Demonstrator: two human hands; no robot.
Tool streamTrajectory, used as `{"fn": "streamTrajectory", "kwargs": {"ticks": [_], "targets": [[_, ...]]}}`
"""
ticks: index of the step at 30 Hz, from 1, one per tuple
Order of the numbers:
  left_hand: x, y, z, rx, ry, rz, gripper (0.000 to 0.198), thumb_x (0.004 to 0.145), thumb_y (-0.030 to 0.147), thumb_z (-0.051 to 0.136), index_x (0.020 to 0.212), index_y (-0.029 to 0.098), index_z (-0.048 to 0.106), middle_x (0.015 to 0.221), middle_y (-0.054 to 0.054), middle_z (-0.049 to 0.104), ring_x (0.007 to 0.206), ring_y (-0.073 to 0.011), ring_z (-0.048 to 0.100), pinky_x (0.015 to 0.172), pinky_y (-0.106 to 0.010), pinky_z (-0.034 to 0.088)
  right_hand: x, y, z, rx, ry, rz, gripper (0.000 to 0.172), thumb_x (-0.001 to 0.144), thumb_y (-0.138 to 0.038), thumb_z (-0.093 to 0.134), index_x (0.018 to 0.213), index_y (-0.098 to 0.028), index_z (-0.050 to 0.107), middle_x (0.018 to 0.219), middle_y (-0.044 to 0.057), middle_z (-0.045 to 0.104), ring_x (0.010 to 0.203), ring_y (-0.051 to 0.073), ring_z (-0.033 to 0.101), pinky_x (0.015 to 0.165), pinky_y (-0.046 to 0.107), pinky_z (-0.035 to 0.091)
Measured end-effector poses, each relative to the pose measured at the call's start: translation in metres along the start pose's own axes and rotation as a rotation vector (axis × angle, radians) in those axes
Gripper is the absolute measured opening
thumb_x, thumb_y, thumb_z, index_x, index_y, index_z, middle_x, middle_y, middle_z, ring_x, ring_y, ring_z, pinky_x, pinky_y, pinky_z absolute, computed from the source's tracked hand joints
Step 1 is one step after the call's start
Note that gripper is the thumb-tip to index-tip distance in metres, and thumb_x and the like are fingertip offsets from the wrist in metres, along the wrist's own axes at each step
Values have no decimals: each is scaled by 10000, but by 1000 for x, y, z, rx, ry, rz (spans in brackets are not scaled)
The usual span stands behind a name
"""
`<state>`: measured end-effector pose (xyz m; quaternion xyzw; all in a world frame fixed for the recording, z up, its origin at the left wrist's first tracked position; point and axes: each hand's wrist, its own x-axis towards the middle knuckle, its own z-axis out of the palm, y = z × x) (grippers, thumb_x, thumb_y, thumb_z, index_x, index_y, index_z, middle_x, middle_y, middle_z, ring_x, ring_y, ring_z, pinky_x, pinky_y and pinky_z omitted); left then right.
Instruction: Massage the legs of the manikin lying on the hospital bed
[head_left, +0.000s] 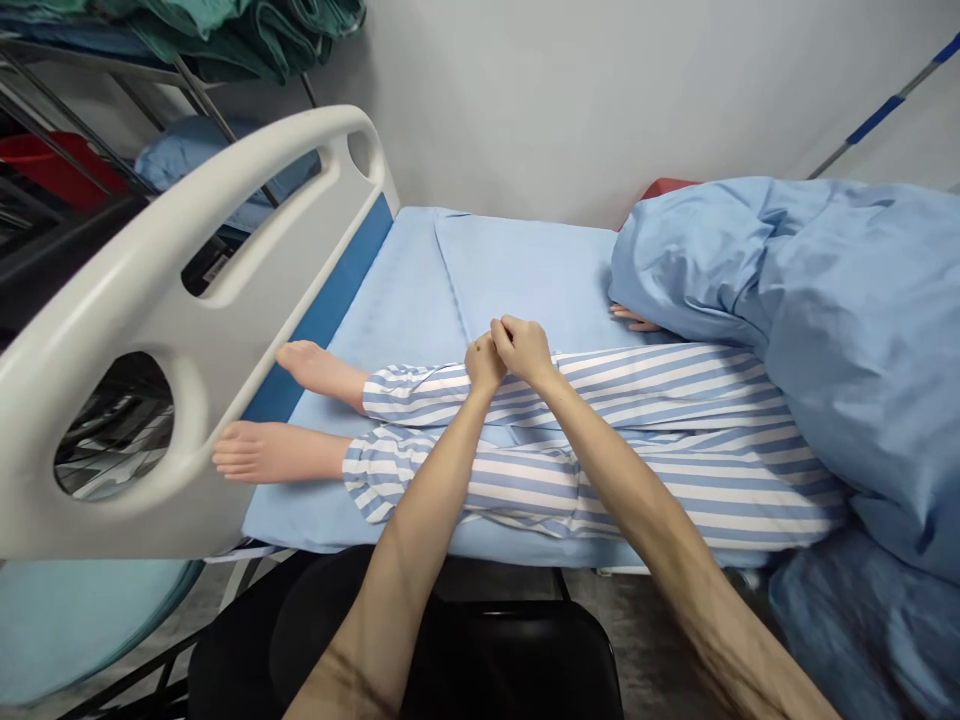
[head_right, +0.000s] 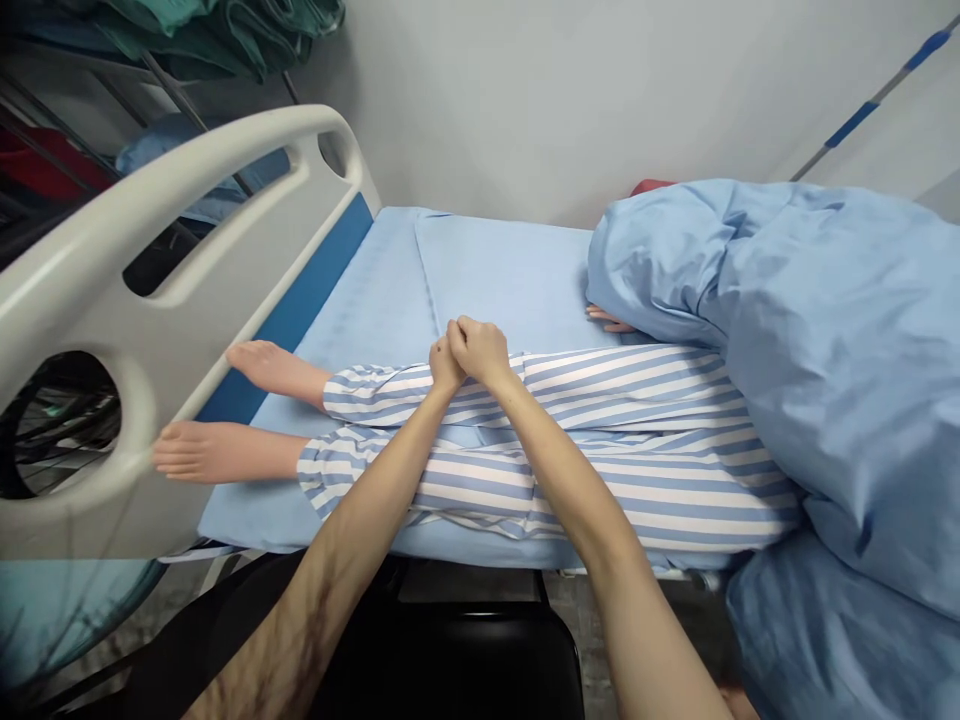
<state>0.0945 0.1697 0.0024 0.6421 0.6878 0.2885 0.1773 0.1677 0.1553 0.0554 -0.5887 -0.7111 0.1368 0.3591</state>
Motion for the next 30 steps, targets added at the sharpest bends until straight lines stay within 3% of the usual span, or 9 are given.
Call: {"fn": "streamTrajectory", "kwargs": {"ticks": [2,5,11,14,20,25,30], "targets": [[0,1,0,43,-32,-8,215,867,224,414,800,184,615,814,-78,664,718,-164,561,613,-266,291,1,-6,-12,-43,-15,-80,352,876,-301,424,551,-188,352,479,-37,307,480,93,271,548,255,184],[-2,3,0,-2,-17,-44,303,897,279,368,733,191,608,774,-77,660,690,-160,547,594,-268,281,2,0,-16,-8,26,-73,369,890,-307,412,549,-190,336,477,-38,310,480,93,279,547,252,195],[-3,2,4,-80,74,-35,340,879,293,388,573,189,492,655,-47,603,621,-141,487,596,-279,251,-5,49,17,157,76,122,398,886,-309,399,521,-187,302,484,-41,311,498,87,271,544,248,215],[-2,2,6,-131,96,-33,332,851,267,397,530,186,413,573,-20,532,564,-126,414,580,-280,225,-6,60,26,251,128,199,399,878,-321,402,519,-187,290,482,-46,286,505,83,273,541,243,226],[-3,5,0,-276,70,-29,339,803,266,414,486,182,324,482,19,359,516,-107,293,545,-267,212,-5,60,22,439,175,262,406,873,-378,390,525,-190,297,484,-49,290,514,79,302,533,231,257],[2,25,-7,-481,62,7,339,786,256,426,481,183,298,472,35,293,511,-89,297,530,-248,242,-5,61,22,516,188,275,394,862,-384,398,528,-188,322,493,-47,317,524,81,319,533,228,265],[12,44,6,-607,75,10,334,778,228,425,482,184,277,474,39,260,488,-79,277,502,-243,223,-3,62,23,558,230,283,392,865,-402,385,541,-187,338,507,-42,342,535,81,331,526,227,264]]}}
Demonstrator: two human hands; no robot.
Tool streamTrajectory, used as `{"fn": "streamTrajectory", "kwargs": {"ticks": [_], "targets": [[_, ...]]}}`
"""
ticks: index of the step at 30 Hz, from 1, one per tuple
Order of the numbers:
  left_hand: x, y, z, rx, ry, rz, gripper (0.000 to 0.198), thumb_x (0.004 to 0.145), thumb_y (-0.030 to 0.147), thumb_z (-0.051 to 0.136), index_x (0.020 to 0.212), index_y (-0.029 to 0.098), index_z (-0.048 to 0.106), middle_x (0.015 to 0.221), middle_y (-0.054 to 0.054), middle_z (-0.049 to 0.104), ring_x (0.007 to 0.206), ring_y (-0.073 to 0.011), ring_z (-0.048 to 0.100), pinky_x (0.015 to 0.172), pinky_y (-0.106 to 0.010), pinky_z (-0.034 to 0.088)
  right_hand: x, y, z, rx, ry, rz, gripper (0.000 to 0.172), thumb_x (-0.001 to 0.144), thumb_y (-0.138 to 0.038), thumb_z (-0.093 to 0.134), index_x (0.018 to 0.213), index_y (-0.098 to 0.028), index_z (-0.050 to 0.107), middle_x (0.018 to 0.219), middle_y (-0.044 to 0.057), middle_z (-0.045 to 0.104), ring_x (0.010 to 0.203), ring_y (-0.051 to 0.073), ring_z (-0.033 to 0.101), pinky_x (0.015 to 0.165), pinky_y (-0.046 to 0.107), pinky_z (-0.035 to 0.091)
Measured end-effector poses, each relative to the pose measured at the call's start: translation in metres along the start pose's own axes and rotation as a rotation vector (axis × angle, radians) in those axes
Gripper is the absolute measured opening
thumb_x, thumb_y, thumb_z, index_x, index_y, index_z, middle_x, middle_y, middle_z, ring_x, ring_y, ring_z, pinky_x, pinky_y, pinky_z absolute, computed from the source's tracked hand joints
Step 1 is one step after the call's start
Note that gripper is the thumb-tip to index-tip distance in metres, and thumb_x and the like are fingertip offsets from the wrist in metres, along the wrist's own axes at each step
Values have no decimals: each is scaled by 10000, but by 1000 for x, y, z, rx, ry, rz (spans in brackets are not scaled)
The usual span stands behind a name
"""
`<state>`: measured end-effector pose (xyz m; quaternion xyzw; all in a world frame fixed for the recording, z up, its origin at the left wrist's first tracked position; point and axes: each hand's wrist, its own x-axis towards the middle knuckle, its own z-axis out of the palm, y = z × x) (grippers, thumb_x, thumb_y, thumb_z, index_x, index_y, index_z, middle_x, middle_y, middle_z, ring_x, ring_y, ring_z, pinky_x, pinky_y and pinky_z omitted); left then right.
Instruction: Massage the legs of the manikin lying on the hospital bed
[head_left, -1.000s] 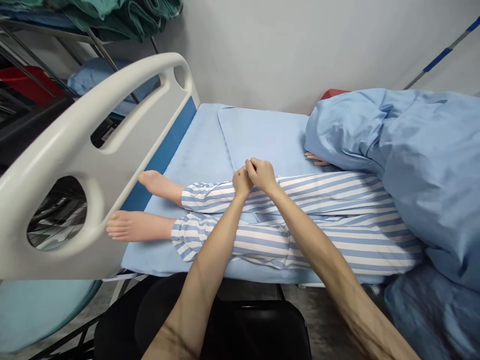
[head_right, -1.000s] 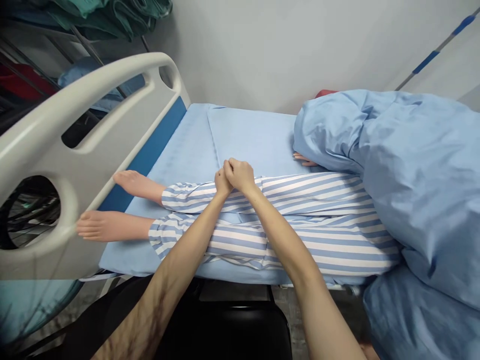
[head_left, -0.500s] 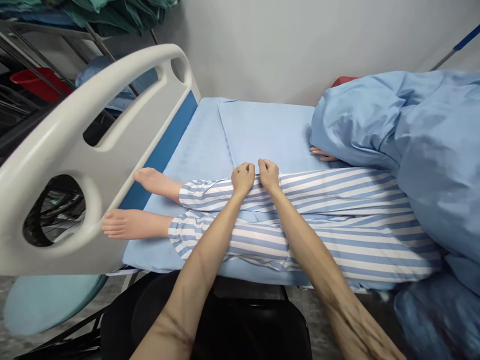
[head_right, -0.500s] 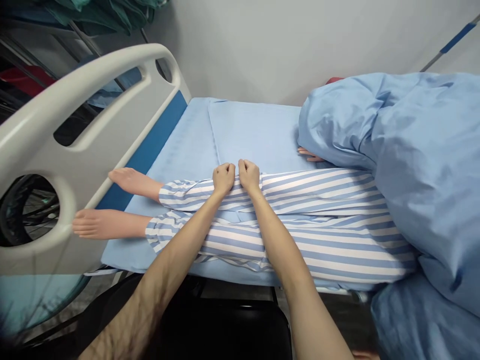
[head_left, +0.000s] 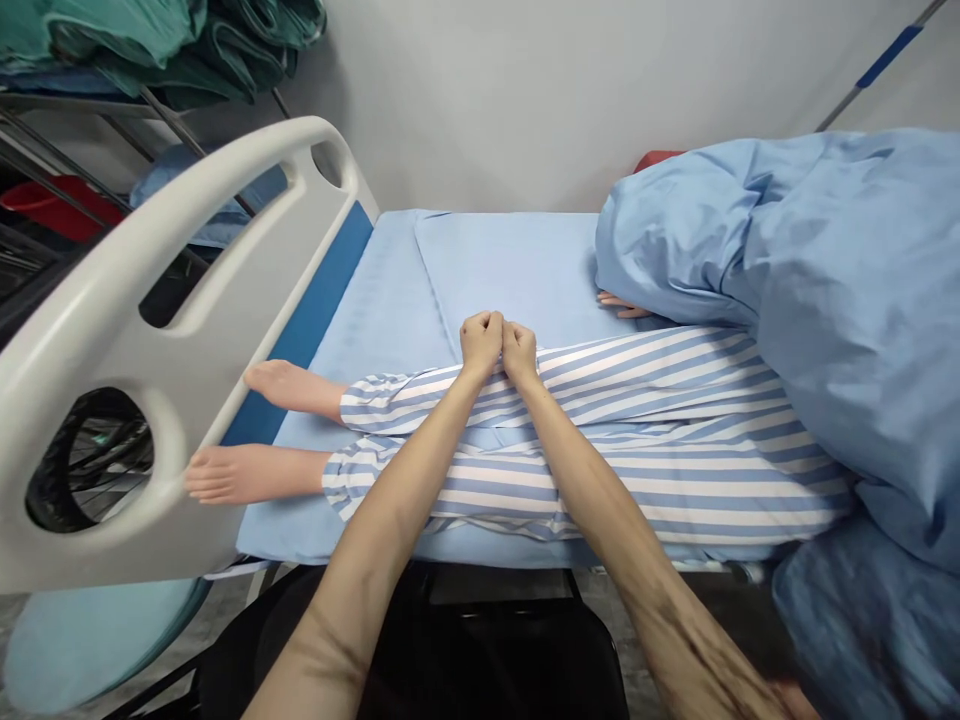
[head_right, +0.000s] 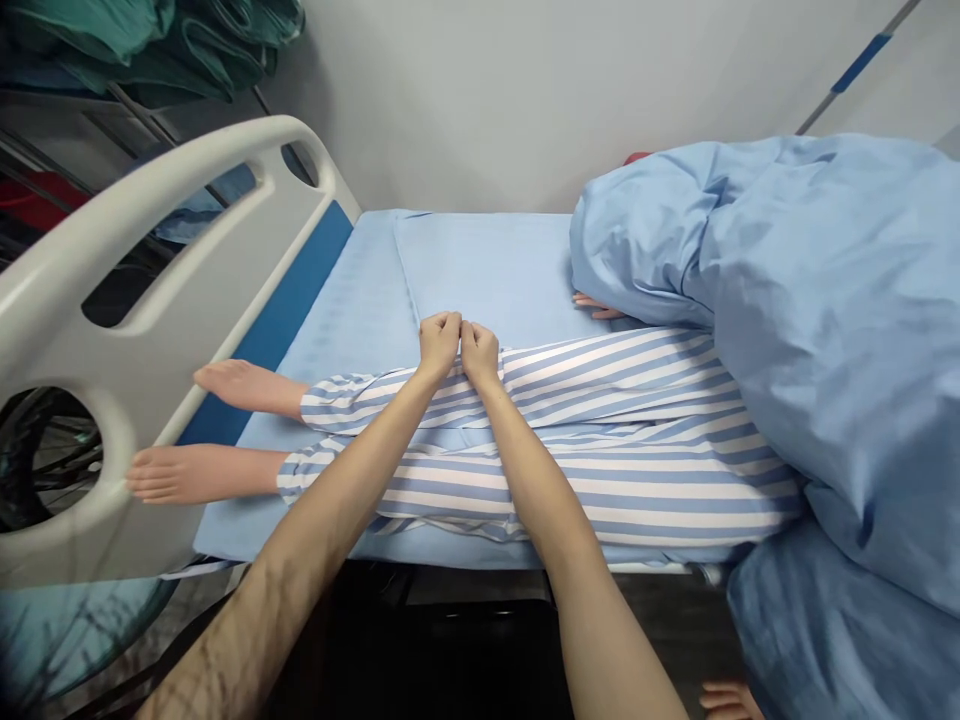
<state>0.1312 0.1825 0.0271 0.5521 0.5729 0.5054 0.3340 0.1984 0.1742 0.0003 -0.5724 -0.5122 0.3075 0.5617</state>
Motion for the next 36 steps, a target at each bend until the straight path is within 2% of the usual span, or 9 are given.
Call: {"fn": "streamTrajectory", "kwargs": {"ticks": [3,5,11,14,17,21,23,29,36], "targets": [[-3,-9,13,63,40,-59,367,818,272,409,479,184,300,471,32,313,483,-83,296,508,-248,226,2,2,0,42,47,30,393,864,-409,393,545,-192,317,505,-42,335,533,81,325,521,224,277],[-7,-15,17,166,41,-49,382,838,313,413,484,182,356,483,22,382,493,-90,325,524,-255,235,2,4,1,78,55,43,390,864,-412,396,551,-195,313,510,-42,340,531,82,329,519,223,289],[-10,-17,11,335,-15,-29,365,867,288,394,517,189,429,555,-6,519,534,-108,407,568,-258,284,-3,2,0,19,24,36,384,867,-387,385,543,-195,313,510,-42,342,524,83,330,522,225,288],[-10,-17,9,323,-5,-37,371,878,305,366,533,194,446,590,-15,558,575,-119,444,592,-256,303,-1,-12,-10,-131,-62,-6,389,865,-369,389,526,-188,330,504,-40,343,517,83,323,524,230,263],[-11,-16,9,314,-5,-26,381,876,317,344,529,196,444,592,-22,562,598,-128,456,593,-260,299,6,-35,-26,-302,-134,-140,399,862,-353,410,512,-182,326,493,-42,317,510,80,294,534,238,235],[-12,-15,10,341,11,-16,354,847,270,349,506,195,407,567,-19,537,595,-127,450,606,-266,295,16,-55,-43,-339,-100,-250,410,879,-360,396,526,-185,285,499,-45,272,514,77,260,542,239,219],[-12,-15,11,356,13,-16,350,842,266,346,503,195,395,557,-16,526,590,-127,444,607,-267,294,16,-48,-48,-329,-82,-244,413,886,-365,381,529,-187,275,501,-45,264,513,78,258,542,239,216],[-13,-18,15,421,10,-4,344,842,311,358,525,192,416,578,-20,537,592,-126,425,603,-261,286,10,4,-45,-376,-115,-137,400,877,-345,390,515,-181,341,497,-41,320,521,85,290,553,244,210],[-16,-15,14,438,-48,29,347,822,300,357,494,190,376,525,-4,477,550,-118,385,578,-258,269,15,7,-44,-188,-63,-64,421,877,-404,365,521,-187,308,493,-51,287,514,80,296,534,227,236]]}}
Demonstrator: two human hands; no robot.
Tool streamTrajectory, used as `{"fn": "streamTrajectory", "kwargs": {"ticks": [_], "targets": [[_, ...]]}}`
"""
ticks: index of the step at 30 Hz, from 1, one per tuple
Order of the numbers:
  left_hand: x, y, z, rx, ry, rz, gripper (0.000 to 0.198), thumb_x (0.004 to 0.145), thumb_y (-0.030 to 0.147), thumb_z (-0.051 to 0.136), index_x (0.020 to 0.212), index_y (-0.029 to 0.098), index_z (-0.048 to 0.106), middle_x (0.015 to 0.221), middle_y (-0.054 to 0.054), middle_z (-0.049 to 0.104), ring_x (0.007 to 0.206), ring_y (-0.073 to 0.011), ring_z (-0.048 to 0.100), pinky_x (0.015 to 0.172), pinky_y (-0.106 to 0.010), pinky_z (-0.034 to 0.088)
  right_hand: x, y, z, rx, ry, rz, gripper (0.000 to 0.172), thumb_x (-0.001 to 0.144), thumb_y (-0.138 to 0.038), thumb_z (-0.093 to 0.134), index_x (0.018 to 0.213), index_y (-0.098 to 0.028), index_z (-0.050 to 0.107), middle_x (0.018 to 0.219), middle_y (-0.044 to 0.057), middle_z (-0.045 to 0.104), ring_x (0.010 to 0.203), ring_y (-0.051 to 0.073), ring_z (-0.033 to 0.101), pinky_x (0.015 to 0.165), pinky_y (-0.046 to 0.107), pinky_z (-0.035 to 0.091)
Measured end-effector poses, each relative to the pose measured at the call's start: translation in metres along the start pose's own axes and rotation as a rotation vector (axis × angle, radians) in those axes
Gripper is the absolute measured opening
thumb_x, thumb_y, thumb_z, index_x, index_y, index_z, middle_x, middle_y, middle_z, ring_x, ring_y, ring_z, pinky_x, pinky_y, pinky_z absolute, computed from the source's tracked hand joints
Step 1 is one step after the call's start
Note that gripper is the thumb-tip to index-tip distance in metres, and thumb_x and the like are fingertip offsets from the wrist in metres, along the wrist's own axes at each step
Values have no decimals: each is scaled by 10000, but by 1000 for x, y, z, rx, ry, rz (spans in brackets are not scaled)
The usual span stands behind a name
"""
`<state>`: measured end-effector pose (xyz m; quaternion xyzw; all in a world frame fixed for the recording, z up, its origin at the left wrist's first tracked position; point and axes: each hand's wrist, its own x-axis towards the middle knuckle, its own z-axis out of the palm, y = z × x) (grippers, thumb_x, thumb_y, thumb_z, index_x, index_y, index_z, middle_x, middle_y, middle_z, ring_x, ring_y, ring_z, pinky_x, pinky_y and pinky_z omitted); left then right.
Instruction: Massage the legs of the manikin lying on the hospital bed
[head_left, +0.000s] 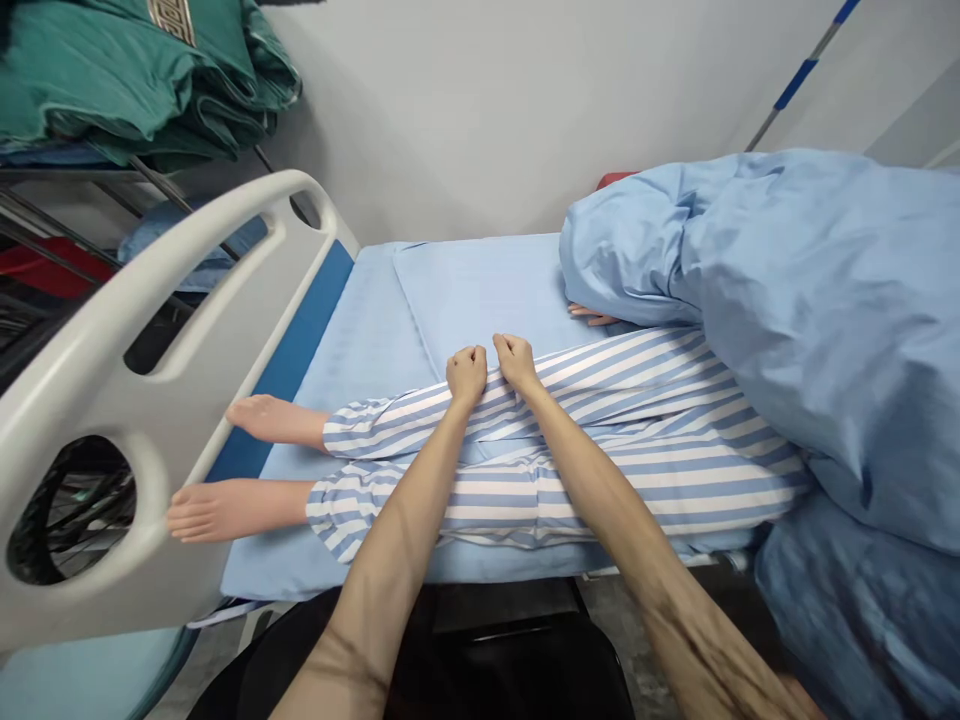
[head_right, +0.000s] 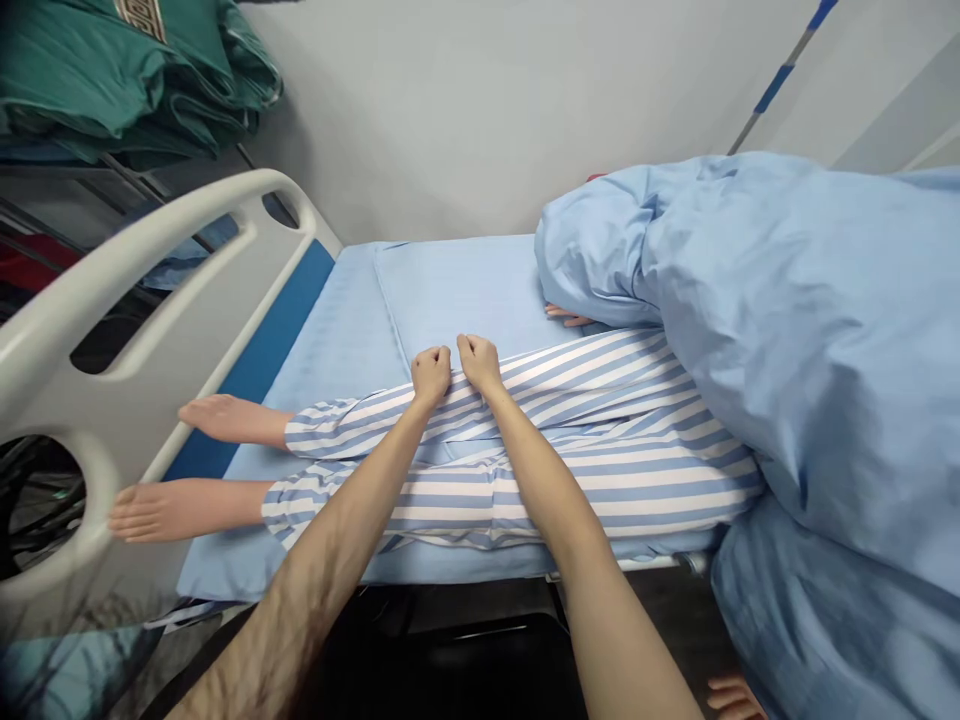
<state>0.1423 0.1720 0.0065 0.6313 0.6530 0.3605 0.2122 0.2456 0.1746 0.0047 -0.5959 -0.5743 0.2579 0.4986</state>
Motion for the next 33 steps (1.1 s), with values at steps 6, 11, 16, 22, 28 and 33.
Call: {"fn": "streamTrajectory", "kwargs": {"ticks": [6,11,16,22,28,33], "targets": [[8,18,-8,-171,-65,-5,336,786,298,403,472,187,360,470,20,368,513,-101,362,544,-241,281,1,-1,-4,118,-15,61,413,862,-422,370,523,-189,335,497,-48,305,528,83,321,538,215,283],[5,48,0,-356,37,75,417,882,396,301,533,185,387,512,9,420,531,-97,404,562,-227,324,5,1,-5,226,-6,67,390,857,-413,370,540,-187,341,520,-42,335,543,80,340,537,212,298],[-16,34,27,-39,68,43,435,933,344,251,642,180,531,626,-41,570,601,-128,484,600,-254,292,7,3,-5,236,23,107,399,853,-412,403,542,-196,282,520,-44,286,522,78,297,508,219,285],[-20,25,32,132,32,38,435,947,326,267,744,182,625,714,-74,638,647,-148,532,604,-264,268,2,-2,-4,143,60,121,390,864,-391,387,547,-199,265,518,-46,278,523,83,300,509,220,276],[-18,24,29,159,3,61,327,918,293,347,810,187,637,793,-100,670,683,-176,552,607,-284,256,5,-34,-30,-248,-103,-37,359,847,-317,437,514,-186,407,494,-23,385,502,95,315,546,245,217],[-19,25,28,115,25,44,376,929,304,307,739,193,612,756,-84,659,683,-174,534,617,-288,240,10,-72,-55,-317,-167,-257,379,869,-340,430,529,-178,387,489,-23,373,501,87,282,554,249,187]]}}
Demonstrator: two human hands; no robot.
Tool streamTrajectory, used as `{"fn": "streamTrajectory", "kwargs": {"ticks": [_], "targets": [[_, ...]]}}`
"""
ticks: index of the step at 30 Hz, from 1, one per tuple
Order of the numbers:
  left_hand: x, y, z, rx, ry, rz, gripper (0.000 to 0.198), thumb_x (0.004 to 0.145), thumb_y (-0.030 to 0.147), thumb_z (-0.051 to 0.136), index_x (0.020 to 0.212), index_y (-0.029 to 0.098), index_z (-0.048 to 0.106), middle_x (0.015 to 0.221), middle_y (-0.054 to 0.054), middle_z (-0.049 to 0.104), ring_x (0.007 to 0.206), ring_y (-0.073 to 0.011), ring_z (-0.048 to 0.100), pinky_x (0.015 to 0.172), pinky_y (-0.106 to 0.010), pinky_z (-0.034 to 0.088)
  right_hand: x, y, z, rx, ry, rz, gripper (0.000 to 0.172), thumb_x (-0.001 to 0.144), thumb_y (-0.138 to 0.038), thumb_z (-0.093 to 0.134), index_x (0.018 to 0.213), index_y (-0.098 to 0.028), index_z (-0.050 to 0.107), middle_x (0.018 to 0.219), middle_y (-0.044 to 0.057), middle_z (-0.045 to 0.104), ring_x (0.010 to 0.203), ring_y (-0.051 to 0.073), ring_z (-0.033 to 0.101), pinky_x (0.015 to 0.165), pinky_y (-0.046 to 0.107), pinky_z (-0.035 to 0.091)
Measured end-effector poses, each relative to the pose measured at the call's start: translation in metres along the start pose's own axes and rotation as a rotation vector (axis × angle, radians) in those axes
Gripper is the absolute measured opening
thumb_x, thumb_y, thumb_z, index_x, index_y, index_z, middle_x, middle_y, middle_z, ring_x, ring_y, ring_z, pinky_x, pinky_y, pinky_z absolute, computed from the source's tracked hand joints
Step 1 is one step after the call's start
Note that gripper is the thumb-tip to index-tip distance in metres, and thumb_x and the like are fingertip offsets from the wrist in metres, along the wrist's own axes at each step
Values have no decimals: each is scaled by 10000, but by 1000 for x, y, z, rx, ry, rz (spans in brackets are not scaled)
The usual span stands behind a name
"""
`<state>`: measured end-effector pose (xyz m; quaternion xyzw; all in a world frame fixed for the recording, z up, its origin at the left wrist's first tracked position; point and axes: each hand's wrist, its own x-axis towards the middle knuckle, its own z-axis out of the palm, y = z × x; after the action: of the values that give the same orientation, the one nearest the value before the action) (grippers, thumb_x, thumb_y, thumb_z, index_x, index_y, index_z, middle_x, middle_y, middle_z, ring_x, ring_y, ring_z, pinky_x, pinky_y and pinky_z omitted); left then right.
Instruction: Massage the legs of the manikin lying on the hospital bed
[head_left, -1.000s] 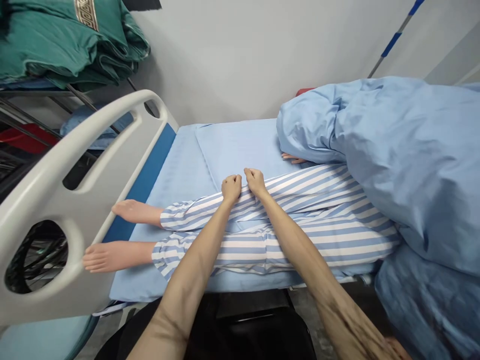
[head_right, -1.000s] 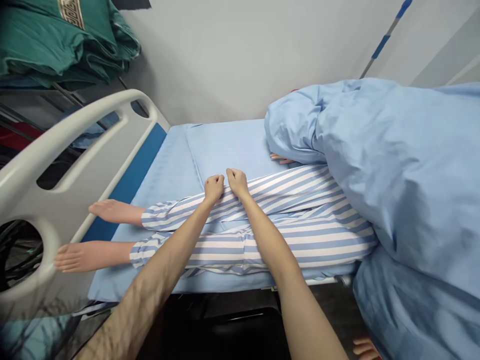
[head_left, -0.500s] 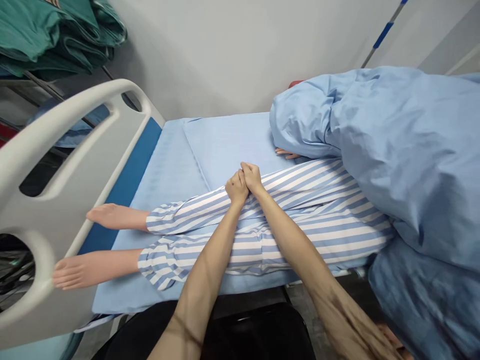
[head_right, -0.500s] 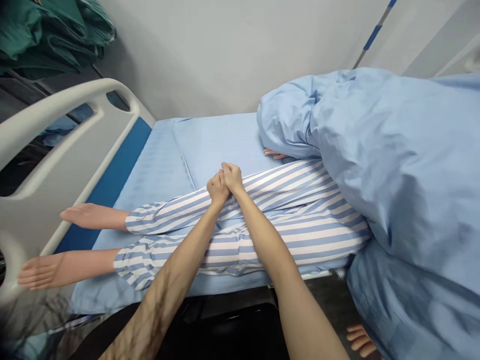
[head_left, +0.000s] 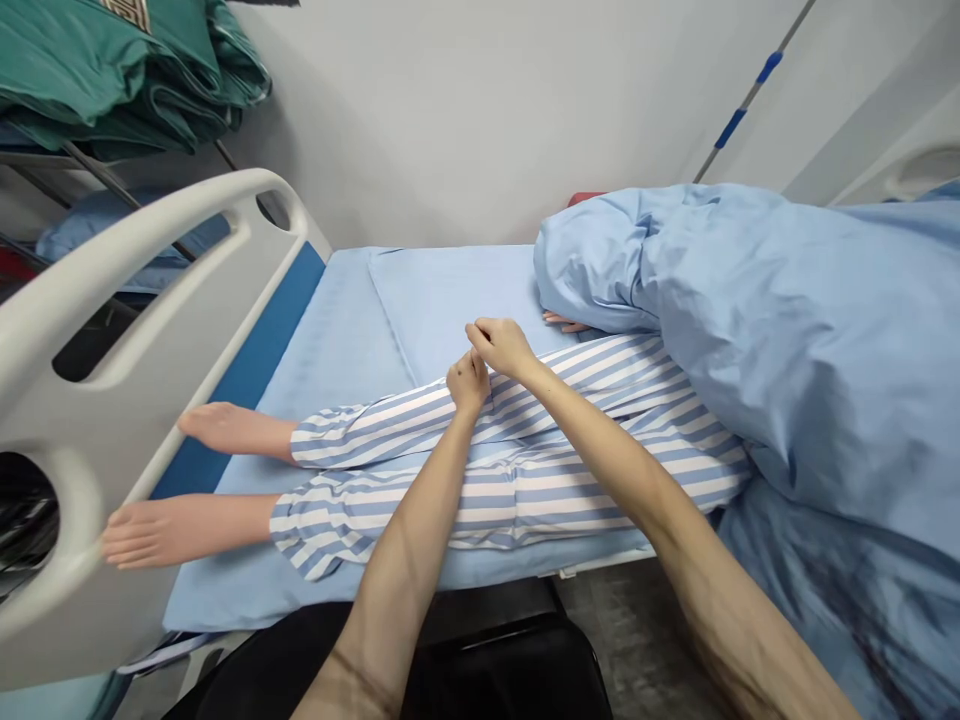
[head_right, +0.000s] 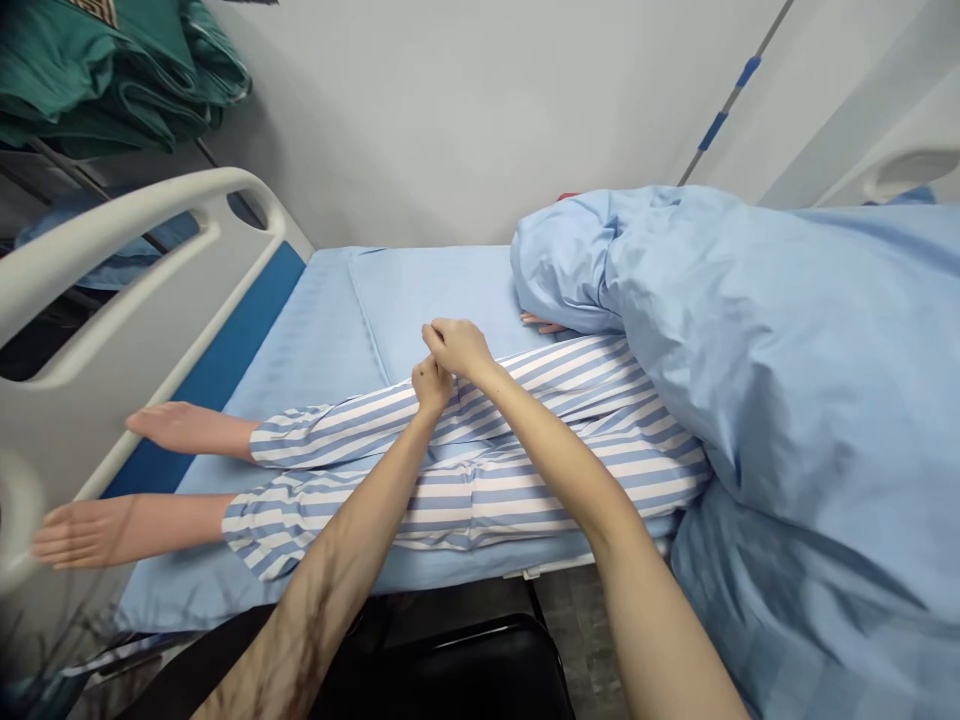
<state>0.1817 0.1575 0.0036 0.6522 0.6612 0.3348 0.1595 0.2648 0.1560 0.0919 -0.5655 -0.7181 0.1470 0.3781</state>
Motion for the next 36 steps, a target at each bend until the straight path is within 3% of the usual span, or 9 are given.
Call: {"fn": "streamTrajectory", "kwargs": {"ticks": [2,5,10,17,20,23,26,31,36], "targets": [[0,1,-1,-16,22,-1,422,941,313,269,694,192,589,720,-73,642,668,-164,522,621,-288,238,-1,7,-1,50,47,22,395,881,-344,406,525,-178,354,490,-30,352,509,83,284,552,240,201],[0,2,1,-27,46,0,442,944,327,257,654,189,562,666,-57,607,629,-147,499,620,-285,236,-10,37,11,108,120,147,402,881,-333,392,517,-182,319,487,-40,319,516,82,285,546,236,211],[2,0,7,-15,56,10,439,940,343,258,632,189,531,639,-46,575,627,-142,481,626,-280,237,-22,75,30,140,123,258,388,865,-324,415,515,-181,327,485,-49,315,514,80,295,544,237,214],[1,1,2,-76,24,28,416,910,345,288,556,186,437,579,-22,539,596,-125,446,616,-260,269,-21,71,30,176,149,276,397,861,-334,419,506,-171,343,481,-48,322,509,75,307,538,233,217],[2,11,-6,-237,-151,44,405,884,358,322,536,186,439,539,-8,525,569,-119,463,604,-242,318,-20,73,31,258,185,285,396,845,-343,443,499,-174,353,473,-47,339,498,74,315,525,229,223],[6,29,-10,-493,-329,78,410,880,403,322,560,182,453,507,9,507,516,-105,465,565,-229,354,-16,76,32,521,182,348,394,839,-372,441,500,-186,366,437,-47,356,459,77,346,495,223,253],[8,43,-3,-599,-259,106,448,905,428,278,587,176,468,510,4,510,513,-100,480,556,-222,368,-11,78,30,839,176,422,389,832,-398,438,507,-201,353,407,-54,339,401,76,340,448,224,270],[-5,36,27,-198,-32,112,412,936,322,261,719,166,574,702,-52,633,658,-130,556,624,-243,342,-9,80,28,958,268,450,374,773,-373,526,517,-203,313,437,-74,297,402,50,280,431,208,269],[-14,29,36,85,-25,107,395,953,317,251,840,179,603,813,-72,669,736,-160,590,636,-272,311,-11,80,35,850,320,407,368,777,-376,515,520,-199,319,466,-67,303,441,54,283,461,207,290]]}}
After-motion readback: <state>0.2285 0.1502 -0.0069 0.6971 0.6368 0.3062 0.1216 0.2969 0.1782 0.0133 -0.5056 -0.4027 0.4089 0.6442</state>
